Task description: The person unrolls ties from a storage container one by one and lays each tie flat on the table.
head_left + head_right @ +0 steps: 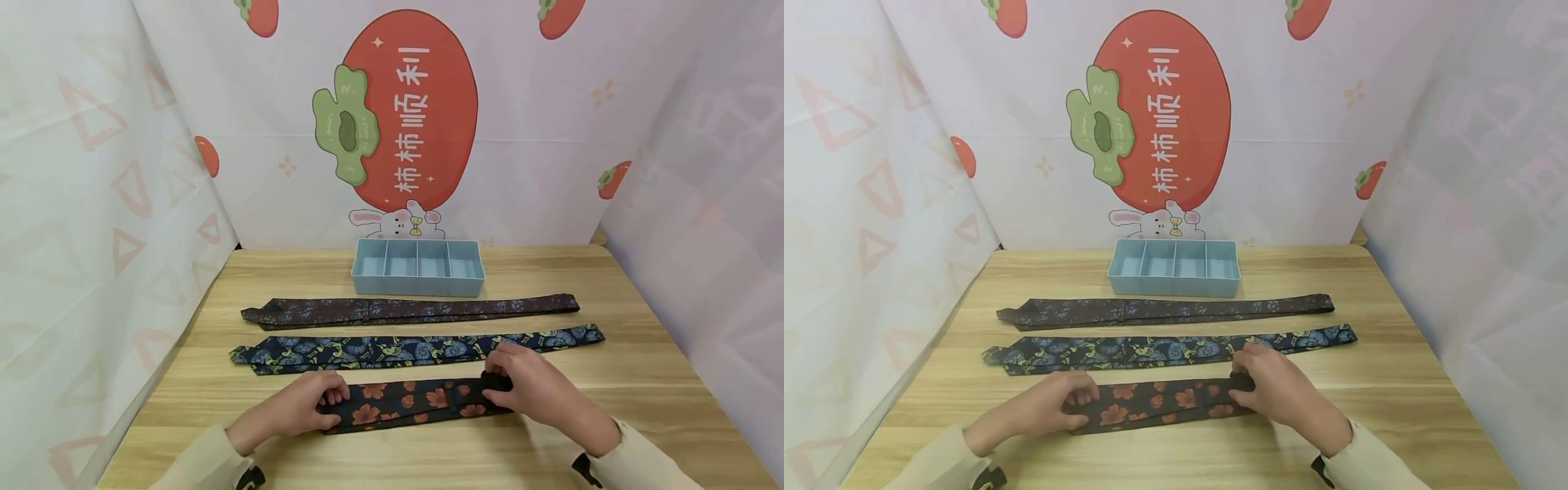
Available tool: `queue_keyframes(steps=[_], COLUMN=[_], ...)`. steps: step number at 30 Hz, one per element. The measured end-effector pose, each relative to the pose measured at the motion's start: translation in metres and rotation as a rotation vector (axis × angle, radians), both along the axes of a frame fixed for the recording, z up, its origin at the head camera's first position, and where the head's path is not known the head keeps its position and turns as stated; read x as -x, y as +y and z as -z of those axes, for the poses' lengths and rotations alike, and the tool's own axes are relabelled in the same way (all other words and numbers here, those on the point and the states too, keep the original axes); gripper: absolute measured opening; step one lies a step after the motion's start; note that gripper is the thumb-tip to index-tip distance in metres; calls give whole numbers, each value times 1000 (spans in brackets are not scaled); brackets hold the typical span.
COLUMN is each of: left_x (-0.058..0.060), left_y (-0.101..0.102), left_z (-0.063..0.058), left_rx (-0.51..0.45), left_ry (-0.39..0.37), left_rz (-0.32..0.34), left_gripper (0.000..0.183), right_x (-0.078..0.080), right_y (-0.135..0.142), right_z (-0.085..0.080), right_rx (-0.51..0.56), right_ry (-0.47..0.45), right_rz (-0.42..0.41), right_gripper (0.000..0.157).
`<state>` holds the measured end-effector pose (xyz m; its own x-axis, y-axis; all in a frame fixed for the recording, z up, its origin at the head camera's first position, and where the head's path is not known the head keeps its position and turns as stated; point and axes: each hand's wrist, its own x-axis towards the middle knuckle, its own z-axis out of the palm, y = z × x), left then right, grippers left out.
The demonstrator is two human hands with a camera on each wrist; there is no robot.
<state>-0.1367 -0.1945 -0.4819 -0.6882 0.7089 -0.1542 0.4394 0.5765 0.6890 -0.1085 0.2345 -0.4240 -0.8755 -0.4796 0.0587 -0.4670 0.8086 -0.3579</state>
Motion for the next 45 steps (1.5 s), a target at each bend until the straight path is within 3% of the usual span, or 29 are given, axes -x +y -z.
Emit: queue_keyframes(steps=[7,11,19,23,31,34,35,37,41,44,45], left_x=[18,18,13,15,24,21,19,14,1,1,2], left_y=[-35,-45,-44,-46,-57,-57,-56,-53,-42,-47,-51], left_z=[61,61,44,48,79,73,67,52,8,6,11], left_rx=[-76,-82,-59,-71,-58,-70,-61,-59,18,18,8], left_ry=[73,66,45,63,66,66,62,62,9,15,24], left_rz=[34,35,29,54,47,44,38,33,-17,-19,-11], left_gripper=[26,27,26,27,28,28,27,26,23,22,23], right_x=[-2,0,3,3,2,1,0,0,0,-1,-1], right_y=[19,29,30,16,1,3,4,6,12,17,19], right_z=[-2,2,0,-6,1,5,6,6,6,4,3], right_rx=[-11,-13,-10,20,19,-2,-10,-25,-42,-41,-38], right_ry=[9,-26,-54,-61,-73,-34,-24,-7,10,6,1], right_rz=[41,53,55,23,-46,-22,-9,19,62,85,89], right_gripper=[25,24,21,20,21,25,25,27,29,28,27])
